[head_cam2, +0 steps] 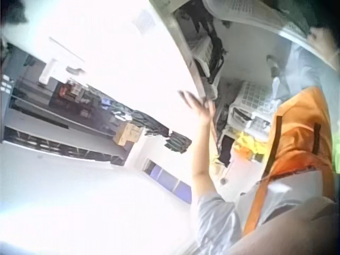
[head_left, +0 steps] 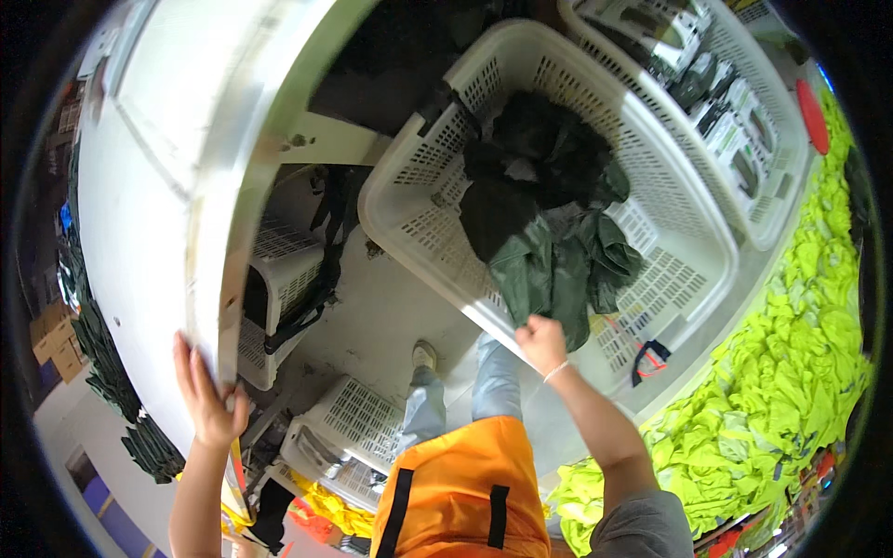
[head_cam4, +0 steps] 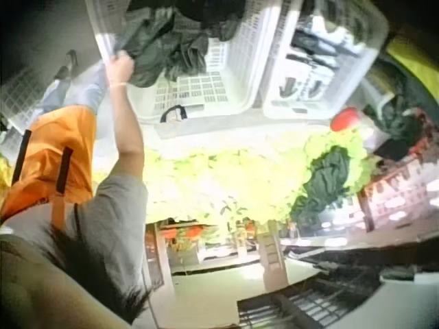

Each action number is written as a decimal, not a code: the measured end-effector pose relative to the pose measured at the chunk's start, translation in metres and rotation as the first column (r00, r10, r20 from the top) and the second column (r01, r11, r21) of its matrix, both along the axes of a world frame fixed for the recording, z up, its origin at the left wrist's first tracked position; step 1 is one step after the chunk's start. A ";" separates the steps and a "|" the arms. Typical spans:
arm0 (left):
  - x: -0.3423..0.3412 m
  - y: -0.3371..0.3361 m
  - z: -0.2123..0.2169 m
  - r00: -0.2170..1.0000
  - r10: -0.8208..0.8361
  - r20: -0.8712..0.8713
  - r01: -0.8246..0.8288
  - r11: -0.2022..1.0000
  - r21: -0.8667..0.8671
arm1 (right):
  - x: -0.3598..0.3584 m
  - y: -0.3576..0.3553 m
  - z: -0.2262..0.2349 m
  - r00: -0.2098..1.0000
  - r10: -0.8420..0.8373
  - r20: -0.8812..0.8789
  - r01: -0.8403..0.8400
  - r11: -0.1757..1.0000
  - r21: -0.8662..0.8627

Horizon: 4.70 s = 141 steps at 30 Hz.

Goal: The person folds a green jacket on a white table. They smooth the fabric, fold the sleeves inward, fold the body in half, and then fold it into a compact rectangle before placing it in a stack.

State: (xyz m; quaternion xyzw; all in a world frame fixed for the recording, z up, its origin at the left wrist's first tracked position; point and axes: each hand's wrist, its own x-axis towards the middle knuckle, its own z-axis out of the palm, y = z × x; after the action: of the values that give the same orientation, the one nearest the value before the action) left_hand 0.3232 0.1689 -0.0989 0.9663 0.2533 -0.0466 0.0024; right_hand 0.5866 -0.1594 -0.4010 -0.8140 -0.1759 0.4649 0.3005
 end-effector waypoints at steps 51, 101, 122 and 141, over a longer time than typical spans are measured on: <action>-0.249 -0.173 0.259 0.781 0.624 -0.008 -0.389 0.477 -0.789 | -0.125 0.174 0.703 0.435 -0.643 0.630 -0.791 0.062 0.609; -0.420 -0.325 0.363 0.032 0.433 0.901 -0.678 0.671 -0.298 | -0.103 0.136 0.713 0.335 -0.627 0.704 -0.889 0.038 0.457; -0.555 -0.387 0.437 0.457 0.057 0.888 -0.687 0.656 0.312 | -0.207 0.174 0.787 -0.142 0.871 0.471 -0.447 -0.481 0.754; -0.542 0.242 0.201 0.078 0.702 0.707 -0.985 0.163 -0.053 | -0.349 0.667 0.448 0.762 0.384 0.521 -0.647 0.422 0.635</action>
State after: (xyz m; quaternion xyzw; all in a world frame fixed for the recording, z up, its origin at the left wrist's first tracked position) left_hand -0.2190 0.4109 0.1023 0.5358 0.7710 0.3250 -0.1135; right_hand 0.2373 0.5079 0.0474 -0.5586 -0.6479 0.2799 0.4358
